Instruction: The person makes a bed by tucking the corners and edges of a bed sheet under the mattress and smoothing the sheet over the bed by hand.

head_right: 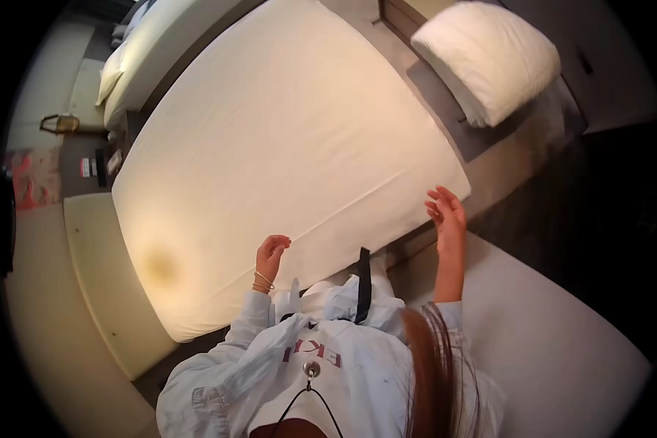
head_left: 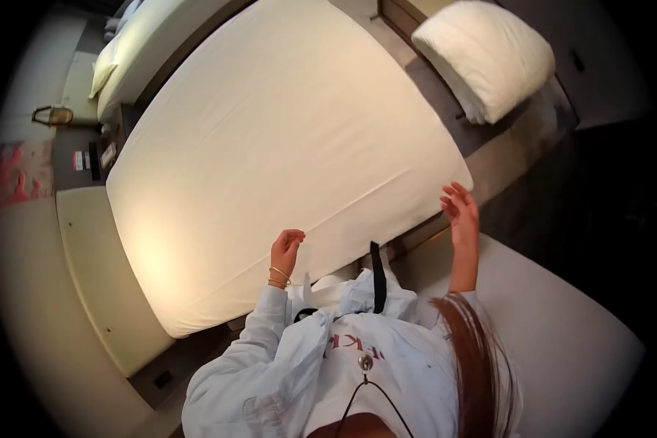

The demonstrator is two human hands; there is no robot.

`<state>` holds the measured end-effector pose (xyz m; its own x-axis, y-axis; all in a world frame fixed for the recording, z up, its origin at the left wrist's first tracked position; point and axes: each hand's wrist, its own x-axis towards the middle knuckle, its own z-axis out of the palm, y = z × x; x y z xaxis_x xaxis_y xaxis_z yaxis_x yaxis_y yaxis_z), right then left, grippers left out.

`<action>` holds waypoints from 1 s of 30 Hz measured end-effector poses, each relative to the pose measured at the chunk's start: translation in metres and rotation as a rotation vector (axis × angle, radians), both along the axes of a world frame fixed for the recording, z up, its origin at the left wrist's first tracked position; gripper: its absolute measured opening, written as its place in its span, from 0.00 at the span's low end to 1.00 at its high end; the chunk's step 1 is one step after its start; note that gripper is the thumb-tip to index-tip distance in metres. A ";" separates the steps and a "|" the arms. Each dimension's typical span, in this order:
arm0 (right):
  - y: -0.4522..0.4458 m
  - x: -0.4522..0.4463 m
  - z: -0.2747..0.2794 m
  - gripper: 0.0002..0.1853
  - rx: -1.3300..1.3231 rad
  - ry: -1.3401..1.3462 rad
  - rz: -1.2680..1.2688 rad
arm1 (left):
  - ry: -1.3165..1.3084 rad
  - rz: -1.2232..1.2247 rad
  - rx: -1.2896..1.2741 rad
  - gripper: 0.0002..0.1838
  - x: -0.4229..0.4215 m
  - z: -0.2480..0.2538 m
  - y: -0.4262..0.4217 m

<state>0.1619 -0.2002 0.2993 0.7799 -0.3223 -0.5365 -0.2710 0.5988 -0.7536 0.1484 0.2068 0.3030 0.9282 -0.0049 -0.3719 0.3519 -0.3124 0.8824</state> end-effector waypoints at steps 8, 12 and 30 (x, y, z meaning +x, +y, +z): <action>0.055 0.017 0.111 0.14 -0.083 -0.085 0.304 | -0.056 0.090 -0.161 0.09 0.037 0.037 0.002; 0.034 0.015 0.104 0.15 -0.136 -0.057 0.304 | -0.160 0.082 -0.171 0.09 0.041 0.057 -0.011; -0.155 0.253 0.164 0.23 0.047 -0.054 0.512 | -0.286 0.840 0.017 0.08 0.044 0.165 -0.139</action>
<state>0.4147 -0.3550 0.4632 0.8582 0.1318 -0.4962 -0.5001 0.4334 -0.7497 0.1925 0.0677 0.4682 0.6803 0.7232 -0.1190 0.2377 -0.0641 0.9692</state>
